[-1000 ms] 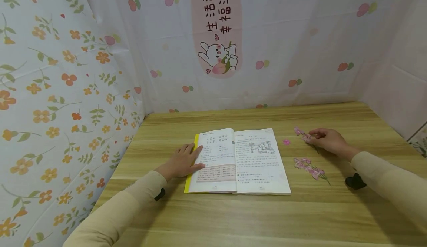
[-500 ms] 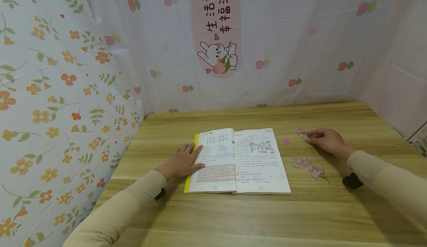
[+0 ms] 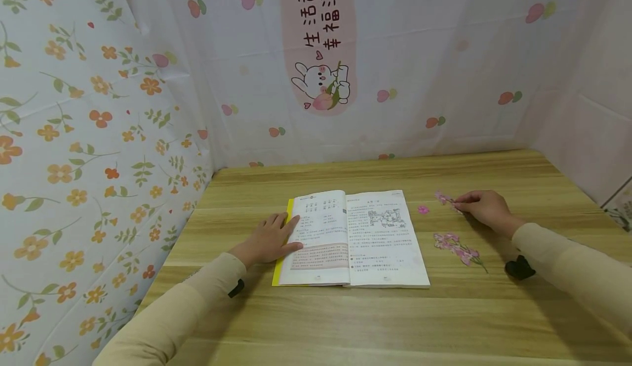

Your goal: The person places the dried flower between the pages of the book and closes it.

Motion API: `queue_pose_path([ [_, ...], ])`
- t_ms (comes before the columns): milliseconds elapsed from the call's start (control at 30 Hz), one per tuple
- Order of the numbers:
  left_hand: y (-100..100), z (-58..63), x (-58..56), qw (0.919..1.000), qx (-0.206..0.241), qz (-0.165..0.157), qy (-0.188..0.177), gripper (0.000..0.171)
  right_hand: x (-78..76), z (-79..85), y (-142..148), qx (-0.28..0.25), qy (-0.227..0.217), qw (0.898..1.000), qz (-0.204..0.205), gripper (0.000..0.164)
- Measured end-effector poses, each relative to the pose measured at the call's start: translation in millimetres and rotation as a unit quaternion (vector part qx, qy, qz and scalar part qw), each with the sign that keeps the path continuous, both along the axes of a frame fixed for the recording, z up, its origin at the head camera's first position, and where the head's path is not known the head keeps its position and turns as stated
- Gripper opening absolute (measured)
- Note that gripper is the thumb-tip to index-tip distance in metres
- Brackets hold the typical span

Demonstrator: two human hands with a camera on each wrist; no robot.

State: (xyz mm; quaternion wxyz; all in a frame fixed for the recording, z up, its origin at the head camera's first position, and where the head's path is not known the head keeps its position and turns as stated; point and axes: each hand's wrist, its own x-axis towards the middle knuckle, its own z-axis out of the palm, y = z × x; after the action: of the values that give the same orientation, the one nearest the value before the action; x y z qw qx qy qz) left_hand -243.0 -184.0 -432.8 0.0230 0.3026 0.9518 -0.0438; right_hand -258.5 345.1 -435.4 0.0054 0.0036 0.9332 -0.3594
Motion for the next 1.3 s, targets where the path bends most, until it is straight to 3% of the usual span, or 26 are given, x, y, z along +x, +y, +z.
queue_pose_path([
  [467, -2, 1.0, 2.1, 1.0, 0.004, -0.003, 0.005, 0.077, -3.6, 9.4, -4, -0.041, -0.019, 0.999, -0.014, 0.05],
  [667, -3, 0.1, 1.7, 1.0, 0.004, -0.003, 0.003, 0.077, -4.3, 15.6, -16, -0.082, -0.042, 0.996, 0.004, 0.058],
  [933, -4, -2.3, 0.5, 1.0, -0.004, 0.001, 0.002, 0.078, -3.4, 28.0, -41, -0.199, -0.08, 0.976, 0.018, 0.055],
  [1133, -3, -3.1, -0.8, 1.0, 0.003, -0.003, 0.006, 0.077, 0.4, 36.9, -71, -0.223, -0.095, 0.97, 0.028, 0.057],
  [1300, -2, -2.2, -1.5, 0.9999, -0.002, -0.007, 0.008, 0.078, 5.3, 37.7, -97, -0.235, -0.086, 0.968, 0.019, 0.047],
])
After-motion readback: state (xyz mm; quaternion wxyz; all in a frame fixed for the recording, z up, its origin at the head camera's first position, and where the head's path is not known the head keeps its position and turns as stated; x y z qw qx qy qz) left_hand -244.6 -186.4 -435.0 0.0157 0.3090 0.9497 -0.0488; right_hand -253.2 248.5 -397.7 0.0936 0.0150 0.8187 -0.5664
